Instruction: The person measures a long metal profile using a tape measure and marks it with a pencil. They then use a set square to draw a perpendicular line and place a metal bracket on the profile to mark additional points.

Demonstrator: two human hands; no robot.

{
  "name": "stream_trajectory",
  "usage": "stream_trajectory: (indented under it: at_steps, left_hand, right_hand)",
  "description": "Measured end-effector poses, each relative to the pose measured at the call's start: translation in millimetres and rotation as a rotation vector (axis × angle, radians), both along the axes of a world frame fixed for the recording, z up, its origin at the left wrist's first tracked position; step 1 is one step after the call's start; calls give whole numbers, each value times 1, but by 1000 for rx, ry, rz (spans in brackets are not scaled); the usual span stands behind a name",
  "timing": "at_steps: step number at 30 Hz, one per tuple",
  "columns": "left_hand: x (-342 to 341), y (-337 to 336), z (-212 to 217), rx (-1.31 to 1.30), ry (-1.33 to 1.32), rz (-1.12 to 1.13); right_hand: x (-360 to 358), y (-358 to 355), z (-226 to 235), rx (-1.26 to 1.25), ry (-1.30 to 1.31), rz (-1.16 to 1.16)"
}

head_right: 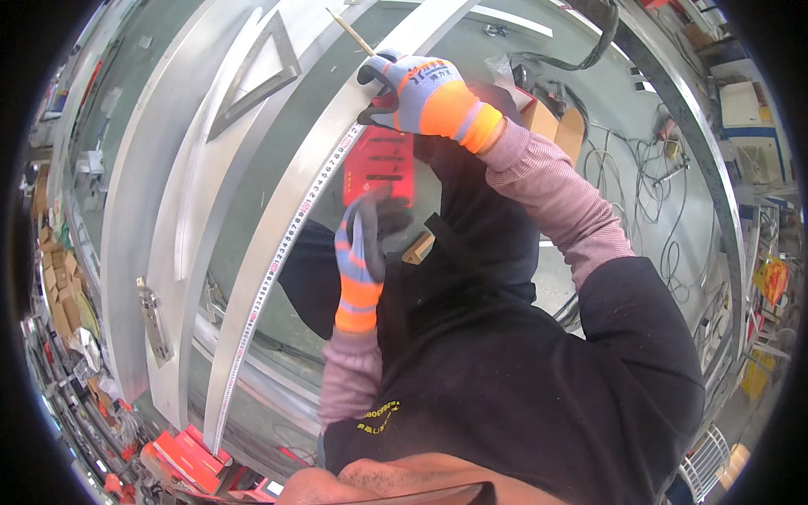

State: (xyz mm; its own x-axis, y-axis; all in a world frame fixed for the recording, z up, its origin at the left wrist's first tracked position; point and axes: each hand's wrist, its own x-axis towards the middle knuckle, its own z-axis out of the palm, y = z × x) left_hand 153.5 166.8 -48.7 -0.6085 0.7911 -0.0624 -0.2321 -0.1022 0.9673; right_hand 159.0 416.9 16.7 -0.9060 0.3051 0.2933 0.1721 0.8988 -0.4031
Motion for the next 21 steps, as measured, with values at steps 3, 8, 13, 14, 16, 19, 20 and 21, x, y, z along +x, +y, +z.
stream_trajectory:
  at_steps: [3, 8, 13, 14, 16, 19, 20, 21]
  left_hand:
    - [-15, 61, -6, -9, -69, 54]
    - [-36, 120, -6, 65, -548, 255]
    - [-34, 135, -9, 47, -549, 366]
    - [-32, 138, -7, 24, -566, 386]
    - [-32, 140, -14, 30, -548, 413]
    - [-35, 141, -21, 35, -567, 408]
    - [-34, 142, -21, 41, -580, 393]
    - [-34, 142, -21, 46, -601, 395]
  right_hand:
    - [-3, 0, 1, 19, -59, -35]
    - [-8, 1, 8, 23, -225, -66]
    - [-3, 21, 12, -107, -128, 98]
    - [3, 33, 10, -174, -26, 187]
    - [6, 56, 14, -205, 77, 237]
    - [8, 33, 52, -357, 352, 82]
    - [10, 22, 60, -678, 373, 76]
    - [11, 15, 64, -1003, 387, 68]
